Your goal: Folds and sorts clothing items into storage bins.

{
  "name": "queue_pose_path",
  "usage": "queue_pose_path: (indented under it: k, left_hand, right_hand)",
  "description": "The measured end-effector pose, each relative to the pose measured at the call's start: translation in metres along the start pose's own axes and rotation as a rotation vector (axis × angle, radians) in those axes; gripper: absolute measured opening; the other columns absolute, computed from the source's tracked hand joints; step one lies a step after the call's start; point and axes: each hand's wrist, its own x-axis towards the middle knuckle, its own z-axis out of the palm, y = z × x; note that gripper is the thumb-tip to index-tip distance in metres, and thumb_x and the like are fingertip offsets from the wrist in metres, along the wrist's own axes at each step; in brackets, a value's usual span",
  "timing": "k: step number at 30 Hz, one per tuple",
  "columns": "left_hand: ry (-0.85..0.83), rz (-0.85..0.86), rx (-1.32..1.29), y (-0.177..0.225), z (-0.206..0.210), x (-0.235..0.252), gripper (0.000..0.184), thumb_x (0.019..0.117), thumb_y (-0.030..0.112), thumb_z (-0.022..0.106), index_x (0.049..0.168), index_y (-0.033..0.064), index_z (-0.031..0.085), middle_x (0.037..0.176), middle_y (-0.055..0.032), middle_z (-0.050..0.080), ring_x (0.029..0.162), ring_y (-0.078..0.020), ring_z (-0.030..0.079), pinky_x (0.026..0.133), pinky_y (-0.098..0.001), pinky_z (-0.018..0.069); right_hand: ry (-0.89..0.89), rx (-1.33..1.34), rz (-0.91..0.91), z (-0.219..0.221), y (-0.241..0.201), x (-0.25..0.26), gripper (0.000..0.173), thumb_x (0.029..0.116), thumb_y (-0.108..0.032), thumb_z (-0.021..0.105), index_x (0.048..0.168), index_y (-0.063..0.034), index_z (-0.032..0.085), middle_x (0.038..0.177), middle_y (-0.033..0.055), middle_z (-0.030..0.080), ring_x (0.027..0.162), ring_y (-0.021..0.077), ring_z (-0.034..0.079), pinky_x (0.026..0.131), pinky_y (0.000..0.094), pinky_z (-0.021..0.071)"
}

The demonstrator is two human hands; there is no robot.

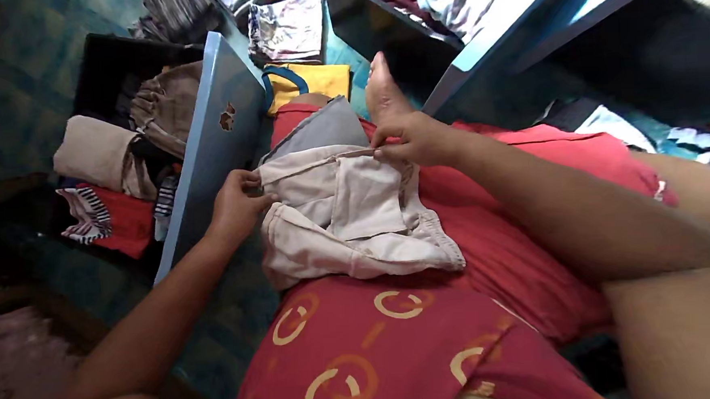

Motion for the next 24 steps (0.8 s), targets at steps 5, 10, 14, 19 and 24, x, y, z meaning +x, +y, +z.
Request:
queue_pose_path:
  k: [5,10,14,19,24]
  left_hand:
    - [-0.212,0.019,-0.432,0.007,-0.032,-0.002,0.042,0.0817,-0.008,0.066,0.120,0.0077,0.056,0.095,-0.0036,0.069,0.080,-0.0115,0.068,0.071,-0.0298,0.0595]
    - [-0.304,0.211,-0.358,0.035,-0.059,0.025,0.071,0.0850,-0.003,0.062,0.150,0.0168,0.042,0.105,-0.0070,0.074,0.085,-0.0133,0.073,0.078,-0.0311,0.0620]
    - [-0.043,0.069,-0.428,0.027,-0.033,0.070,0.009,0.0966,0.004,0.063,0.105,0.0048,0.068,0.092,-0.0029,0.071,0.078,-0.0115,0.069,0.073,-0.0309,0.0598]
    - [0.147,0.077,-0.389,0.010,-0.006,0.092,0.019,0.0954,0.008,0.067,0.113,0.0006,0.068,0.100,-0.0064,0.070,0.087,-0.0118,0.067,0.080,-0.0316,0.0578]
    - [0.099,0.745,0.084,0.021,-0.019,0.011,0.056,0.0962,0.034,0.069,0.134,-0.0046,0.055,0.146,-0.0258,0.048,0.137,-0.0305,0.048,0.108,-0.0464,0.0461]
  right_hand:
    - [0.120,0.200,0.043,-0.003,-0.007,-0.010,0.019,0.1004,-0.015,0.055,0.098,-0.0022,0.069,0.093,0.0077,0.067,0.085,0.0135,0.064,0.080,0.0386,0.0550]
    - [0.188,0.345,0.152,-0.007,-0.009,-0.001,0.016,0.1047,-0.016,0.050,0.099,-0.0054,0.060,0.089,0.0034,0.061,0.080,0.0073,0.060,0.076,0.0301,0.0531]
    - [0.215,0.049,0.255,0.003,0.004,0.014,0.023,0.1067,-0.016,0.049,0.110,0.0031,0.062,0.107,0.0214,0.066,0.100,0.0325,0.066,0.092,0.0554,0.0518]
    - [0.289,-0.216,0.233,0.012,-0.001,0.015,0.033,0.1066,-0.023,0.051,0.124,0.0024,0.062,0.148,0.0287,0.046,0.136,0.0431,0.049,0.113,0.0572,0.0417]
    - [-0.009,-0.118,0.046,0.005,-0.080,-0.058,0.051,0.0855,-0.051,0.076,0.107,-0.0050,0.071,0.110,0.0162,0.069,0.106,0.0329,0.066,0.092,0.0563,0.0551]
